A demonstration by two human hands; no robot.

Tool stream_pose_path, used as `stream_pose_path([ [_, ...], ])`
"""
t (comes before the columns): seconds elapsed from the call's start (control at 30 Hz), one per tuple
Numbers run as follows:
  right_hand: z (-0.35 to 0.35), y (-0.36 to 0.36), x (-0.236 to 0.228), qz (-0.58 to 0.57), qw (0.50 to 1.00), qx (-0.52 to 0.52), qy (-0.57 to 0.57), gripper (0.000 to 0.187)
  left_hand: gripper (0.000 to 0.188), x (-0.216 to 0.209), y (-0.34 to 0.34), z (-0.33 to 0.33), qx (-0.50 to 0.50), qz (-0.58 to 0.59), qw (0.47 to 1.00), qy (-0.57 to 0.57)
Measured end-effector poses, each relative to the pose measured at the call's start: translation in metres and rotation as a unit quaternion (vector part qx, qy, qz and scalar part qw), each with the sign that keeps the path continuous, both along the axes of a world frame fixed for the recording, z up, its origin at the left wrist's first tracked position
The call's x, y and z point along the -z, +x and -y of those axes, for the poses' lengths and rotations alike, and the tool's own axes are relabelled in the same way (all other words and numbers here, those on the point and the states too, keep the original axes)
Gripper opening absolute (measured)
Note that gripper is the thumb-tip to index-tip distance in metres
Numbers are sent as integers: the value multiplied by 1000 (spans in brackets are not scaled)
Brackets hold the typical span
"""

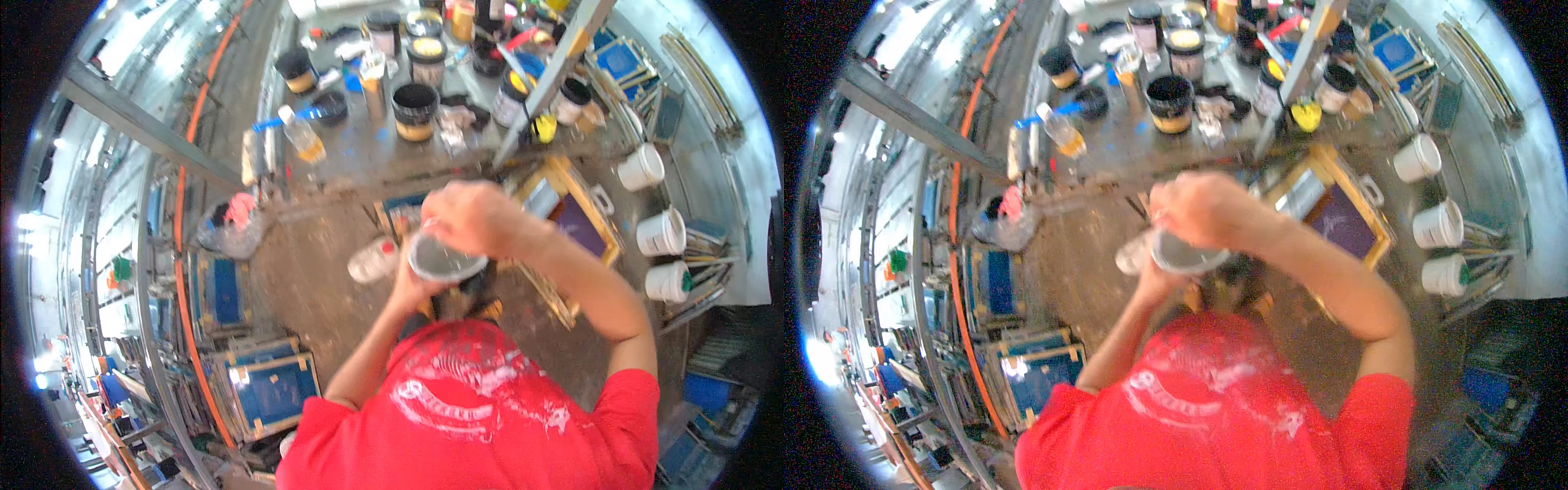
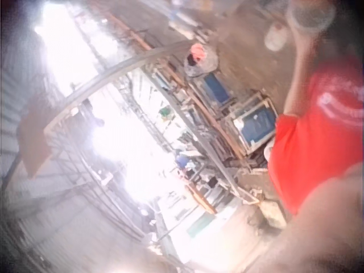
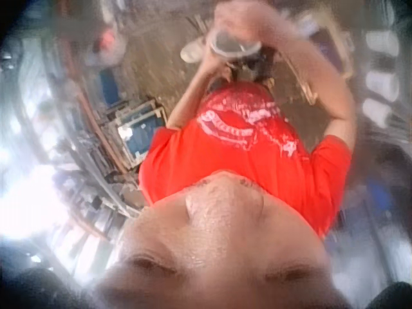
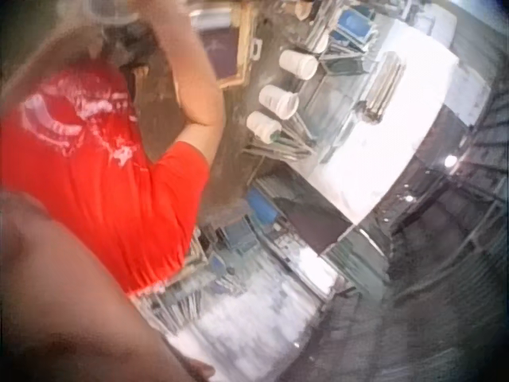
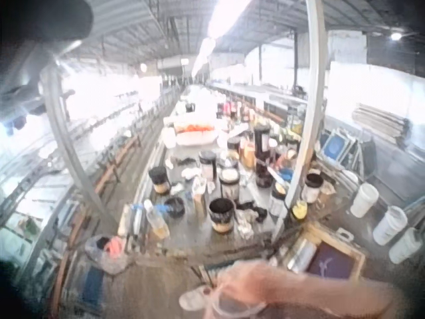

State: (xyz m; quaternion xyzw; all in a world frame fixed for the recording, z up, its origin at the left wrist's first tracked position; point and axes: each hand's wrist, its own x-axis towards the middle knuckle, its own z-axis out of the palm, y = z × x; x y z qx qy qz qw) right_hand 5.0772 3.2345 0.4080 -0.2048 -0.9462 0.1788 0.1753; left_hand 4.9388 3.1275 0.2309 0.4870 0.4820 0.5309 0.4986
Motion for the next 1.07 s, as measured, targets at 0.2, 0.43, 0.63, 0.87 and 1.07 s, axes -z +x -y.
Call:
stream_pose_path([
  [0.2,34,75,-20,54,990,-38,122,24,99,-44,-3,-20,49,43,996,64],
  [0.43,51,103,-48,79,978,-64,184,41,95,-57,18,-31,137,8,987,87],
  [0.63,31,115,-32,110,977,-11,181,25,100,-44,31,-29,172,30,982,74],
  [0.87,37,110,-13,2,997,77,26,13,99,-40,38,-23,139,19,987,75],
  [1.07,34,125,-17,138,989,24,49,19,96,-31,34,-17,95,18,994,55],
])
